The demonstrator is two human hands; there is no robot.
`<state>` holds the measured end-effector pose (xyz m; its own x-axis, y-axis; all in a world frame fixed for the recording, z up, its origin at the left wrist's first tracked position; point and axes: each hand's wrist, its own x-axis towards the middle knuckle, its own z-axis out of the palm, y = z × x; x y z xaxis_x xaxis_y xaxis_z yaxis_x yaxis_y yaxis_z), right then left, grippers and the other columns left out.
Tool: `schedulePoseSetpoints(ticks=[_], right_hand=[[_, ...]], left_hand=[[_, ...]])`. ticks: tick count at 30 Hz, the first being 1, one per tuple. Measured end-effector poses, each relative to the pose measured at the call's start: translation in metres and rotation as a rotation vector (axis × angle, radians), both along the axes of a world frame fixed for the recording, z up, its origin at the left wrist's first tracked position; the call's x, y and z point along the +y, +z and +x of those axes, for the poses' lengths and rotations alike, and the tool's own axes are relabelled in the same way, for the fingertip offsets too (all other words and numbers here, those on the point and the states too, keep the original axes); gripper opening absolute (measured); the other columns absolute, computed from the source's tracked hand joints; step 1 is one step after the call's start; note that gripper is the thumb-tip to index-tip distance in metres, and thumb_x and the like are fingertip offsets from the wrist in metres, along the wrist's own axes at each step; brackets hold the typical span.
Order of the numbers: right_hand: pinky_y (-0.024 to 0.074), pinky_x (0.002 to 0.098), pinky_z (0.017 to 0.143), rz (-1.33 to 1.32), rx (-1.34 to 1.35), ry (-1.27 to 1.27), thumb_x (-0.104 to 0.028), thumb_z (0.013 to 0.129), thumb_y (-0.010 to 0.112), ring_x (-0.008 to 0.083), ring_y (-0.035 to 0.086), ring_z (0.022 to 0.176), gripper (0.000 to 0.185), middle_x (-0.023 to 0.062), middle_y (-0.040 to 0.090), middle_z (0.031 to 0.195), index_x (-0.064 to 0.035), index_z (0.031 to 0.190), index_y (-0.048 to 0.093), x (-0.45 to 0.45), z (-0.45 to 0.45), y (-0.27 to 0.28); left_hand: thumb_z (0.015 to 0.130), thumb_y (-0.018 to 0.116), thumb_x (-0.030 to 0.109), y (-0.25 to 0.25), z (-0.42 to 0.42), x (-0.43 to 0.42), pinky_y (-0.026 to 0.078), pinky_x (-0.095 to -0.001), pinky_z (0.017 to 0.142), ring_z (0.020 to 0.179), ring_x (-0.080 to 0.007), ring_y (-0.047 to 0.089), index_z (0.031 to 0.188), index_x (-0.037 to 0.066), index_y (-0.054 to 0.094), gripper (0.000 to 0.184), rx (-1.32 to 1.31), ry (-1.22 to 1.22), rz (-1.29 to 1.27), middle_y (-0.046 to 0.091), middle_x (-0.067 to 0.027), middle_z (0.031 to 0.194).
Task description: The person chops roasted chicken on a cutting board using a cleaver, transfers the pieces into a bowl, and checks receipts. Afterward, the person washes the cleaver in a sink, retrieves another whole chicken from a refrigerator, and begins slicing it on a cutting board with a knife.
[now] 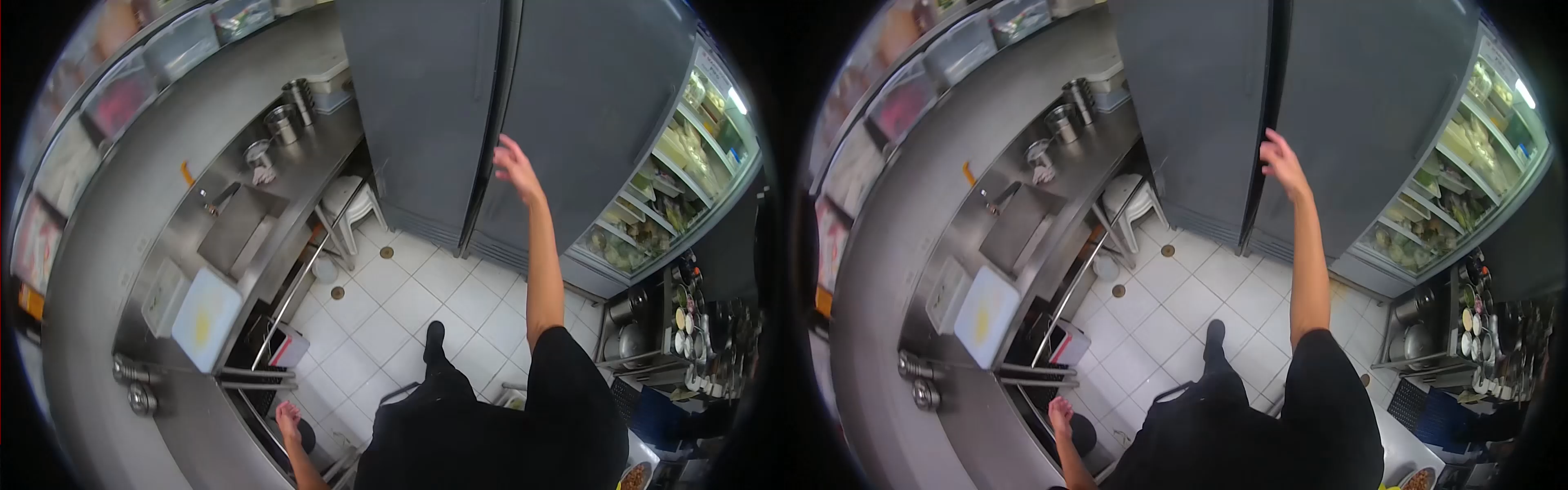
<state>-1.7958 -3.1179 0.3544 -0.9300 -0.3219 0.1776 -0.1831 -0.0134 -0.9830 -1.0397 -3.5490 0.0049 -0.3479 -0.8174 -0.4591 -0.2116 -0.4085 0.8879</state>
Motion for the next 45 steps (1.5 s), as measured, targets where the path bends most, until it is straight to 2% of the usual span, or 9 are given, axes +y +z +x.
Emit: schedulePoseSetpoints(ticks=[2,8,18,25,27,30,36,41,45], right_hand=[[0.0543,0.0327,0.087,0.031,0.105,-0.138,-0.024,0.094,0.067,0.0170,0.061,0.111,0.067,0.0100,0.058,0.133,-0.0141,0.155,0.041,-0.025,-0.082,0.028],[0.0405,0.0508,0.109,0.491,0.480,-0.685,-0.028,0.082,0.075,0.0451,0.043,0.133,0.097,0.0307,0.034,0.147,-0.0023,0.157,0.019,-0.115,-0.291,0.036],[0.0379,0.0529,0.105,0.258,0.738,-0.791,-0.017,0.076,0.074,0.0458,0.044,0.121,0.084,0.0260,0.045,0.130,0.0071,0.147,0.035,-0.146,-0.170,0.040],[0.0554,0.0374,0.076,0.248,0.232,-0.004,-0.009,0.092,0.066,0.0275,0.068,0.085,0.042,0.0163,0.058,0.122,-0.0021,0.131,0.057,-0.101,-0.068,-0.044],[0.0553,0.0382,0.077,0.398,0.208,0.119,-0.012,0.093,0.065,0.0278,0.069,0.087,0.034,0.0145,0.061,0.118,-0.0036,0.125,0.061,-0.089,-0.081,-0.078],[0.0550,0.0403,0.079,0.504,0.192,0.206,-0.016,0.095,0.063,0.0300,0.070,0.090,0.026,0.0144,0.065,0.108,-0.0040,0.118,0.065,-0.094,-0.111,-0.073],[0.0538,0.0414,0.080,0.483,0.422,0.120,-0.014,0.094,0.062,0.0358,0.068,0.091,0.019,0.0172,0.067,0.095,-0.0017,0.107,0.068,-0.164,-0.195,-0.010],[0.0538,0.0404,0.086,0.464,0.863,-0.142,-0.011,0.092,0.065,0.0339,0.067,0.101,0.026,0.0145,0.065,0.117,-0.0045,0.117,0.065,-0.244,-0.278,0.091],[0.0560,0.0437,0.085,0.520,1.293,-0.484,-0.022,0.092,0.070,0.0365,0.066,0.104,0.038,0.0131,0.059,0.129,-0.0096,0.126,0.060,-0.313,-0.359,0.186]], left_hand=[[0.101,0.054,0.041,-0.005,-0.047,0.016,0.048,-0.0360,0.081,0.102,-0.0214,0.061,0.127,0.014,0.056,0.037,0.183,0.026,0.086,0.061,-0.0064,0.118],[0.102,0.056,0.037,0.057,-0.251,0.097,0.050,-0.0330,0.085,0.101,-0.0202,0.065,0.129,0.013,0.059,0.036,0.076,-0.113,0.155,0.067,-0.0078,0.114],[0.102,0.057,0.042,0.191,-0.614,0.114,0.051,-0.0385,0.094,0.119,-0.0223,0.059,0.137,0.008,0.054,0.049,0.342,-0.794,-0.005,0.059,-0.0095,0.132],[0.102,0.054,0.045,0.290,-0.691,0.070,0.041,-0.0429,0.109,0.136,-0.0242,0.044,0.146,0.006,0.045,0.060,0.458,-0.455,-0.519,0.047,-0.0101,0.149],[0.104,0.050,0.045,0.225,-0.666,-0.003,0.040,-0.0413,0.110,0.133,-0.0230,0.048,0.144,0.007,0.048,0.055,0.549,-0.347,-0.465,0.051,-0.0083,0.146],[0.105,0.046,0.047,0.274,-0.658,-0.044,0.041,-0.0408,0.109,0.129,-0.0227,0.052,0.145,0.010,0.048,0.055,0.702,0.040,-0.219,0.056,-0.0061,0.140],[0.108,0.038,0.047,0.296,-0.650,-0.167,0.041,-0.0419,0.111,0.130,-0.0243,0.052,0.145,0.007,0.048,0.055,0.725,0.270,-0.340,0.056,-0.0062,0.143],[0.109,0.033,0.044,0.280,-0.659,-0.210,0.031,-0.0427,0.119,0.140,-0.0276,0.043,0.154,0.005,0.038,0.060,0.799,0.417,-0.347,0.045,-0.0116,0.154],[0.096,0.053,0.020,0.292,-0.687,-0.189,0.036,-0.0430,0.109,0.128,-0.0294,0.049,0.137,-0.006,0.048,0.049,0.407,0.900,-1.295,0.052,-0.0197,0.136]])
